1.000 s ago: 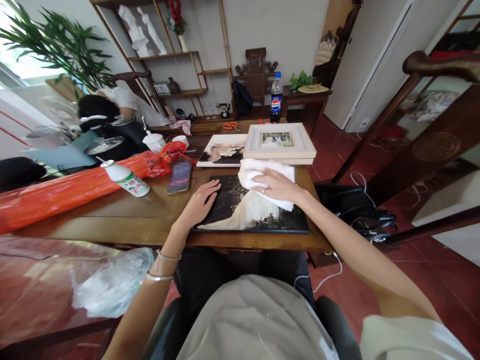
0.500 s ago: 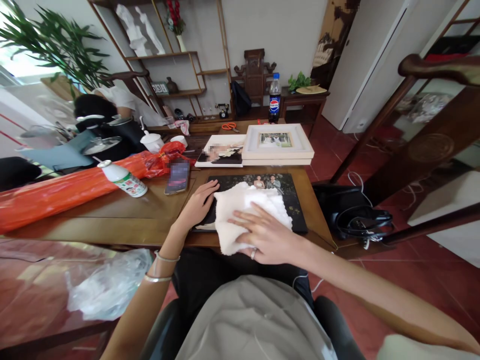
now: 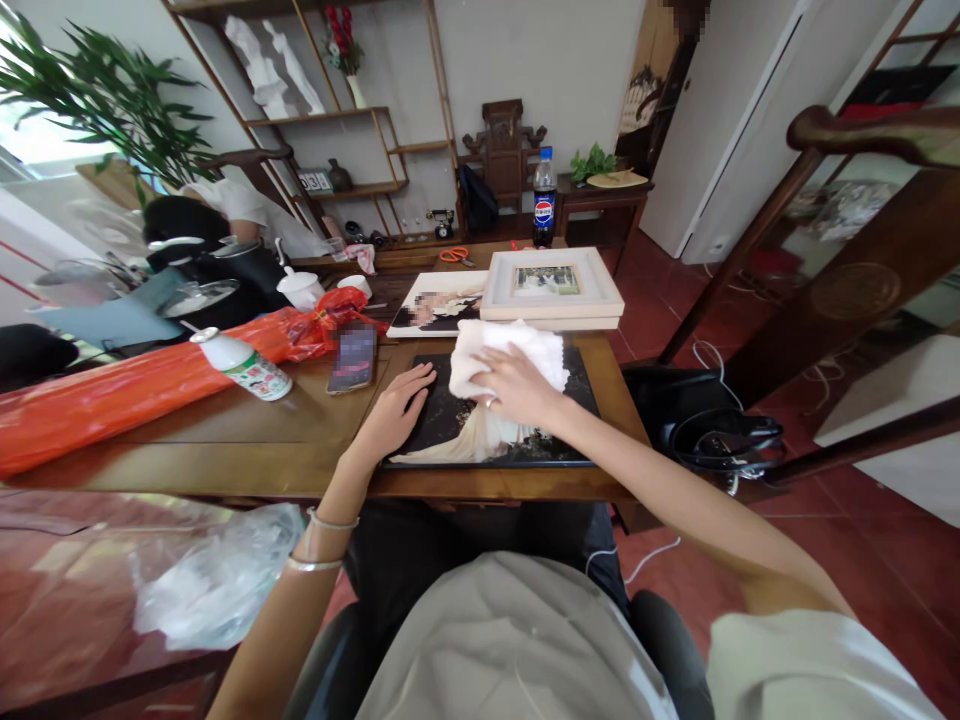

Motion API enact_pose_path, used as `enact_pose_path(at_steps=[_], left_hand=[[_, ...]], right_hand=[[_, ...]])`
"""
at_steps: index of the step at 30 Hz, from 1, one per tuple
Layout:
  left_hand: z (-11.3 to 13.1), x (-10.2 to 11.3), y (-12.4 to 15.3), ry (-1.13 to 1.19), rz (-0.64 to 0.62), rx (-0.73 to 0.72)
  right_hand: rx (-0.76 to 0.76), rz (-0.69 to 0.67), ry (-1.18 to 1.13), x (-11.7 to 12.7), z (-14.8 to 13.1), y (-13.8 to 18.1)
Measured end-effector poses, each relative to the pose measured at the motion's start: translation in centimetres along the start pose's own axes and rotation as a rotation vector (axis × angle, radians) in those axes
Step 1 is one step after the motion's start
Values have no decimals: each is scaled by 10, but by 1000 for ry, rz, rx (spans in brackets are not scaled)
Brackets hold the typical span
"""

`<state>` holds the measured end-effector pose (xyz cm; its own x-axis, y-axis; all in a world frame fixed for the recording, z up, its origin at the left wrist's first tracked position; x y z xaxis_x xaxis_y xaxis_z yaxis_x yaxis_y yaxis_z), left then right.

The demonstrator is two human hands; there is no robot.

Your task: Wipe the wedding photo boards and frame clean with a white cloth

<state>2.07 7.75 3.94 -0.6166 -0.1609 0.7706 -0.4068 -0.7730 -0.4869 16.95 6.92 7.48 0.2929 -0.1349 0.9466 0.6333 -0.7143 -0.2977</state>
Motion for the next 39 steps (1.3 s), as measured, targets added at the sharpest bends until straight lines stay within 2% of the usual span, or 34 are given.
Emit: enact_pose_path(at_steps=[5,8,10,12,17,20,22,25,28,30,33,36,39], left_hand=[[-1,-1,0,0,-8,-3],[-2,-1,0,9,-12,-9],[-3,-1,0,11,-6,-8],[-2,0,0,13,1,-7],[0,1,0,24,18,-6],[0,1,0,20,18,0],[0,1,0,19,14,-1],[-2,1,-1,27,11,-12],[-3,1,-1,45,0,-21],[-4,1,0,54,-6,-19],[-4,1,0,53,-10,-6],[-2,1,0,40,-1,5],[-1,1,0,32,8,9]], right_hand=[[136,-79,-49,-12,-82,51],[193,-122,-82,-15,-114,67],[206,-127,-129,-13,-115,65],[188,-115,-163,-7,-102,54],[-36,-90,-99,-1,-41,15],[-151,-87,-2,-8,-29,2],[-156,-91,73,-15,-44,2],[-60,-96,119,-23,-90,15],[39,-65,120,-22,-135,35],[80,-54,102,-19,-150,45],[76,-94,20,-17,-139,47],[9,-118,-43,-12,-98,34],[-34,-85,-73,-5,-55,10]])
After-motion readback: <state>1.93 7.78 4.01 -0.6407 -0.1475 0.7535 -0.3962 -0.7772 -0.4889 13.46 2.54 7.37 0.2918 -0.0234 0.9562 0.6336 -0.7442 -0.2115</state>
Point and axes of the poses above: each hand's wrist, its own y-axis away from the middle knuckle, its own x-axis out of the back of the hand, z = x × y, the point moved 9 cm from there along -y, towards the middle knuckle, and after that the axes turned 5 degrees about -x, right-handed, at the moved point
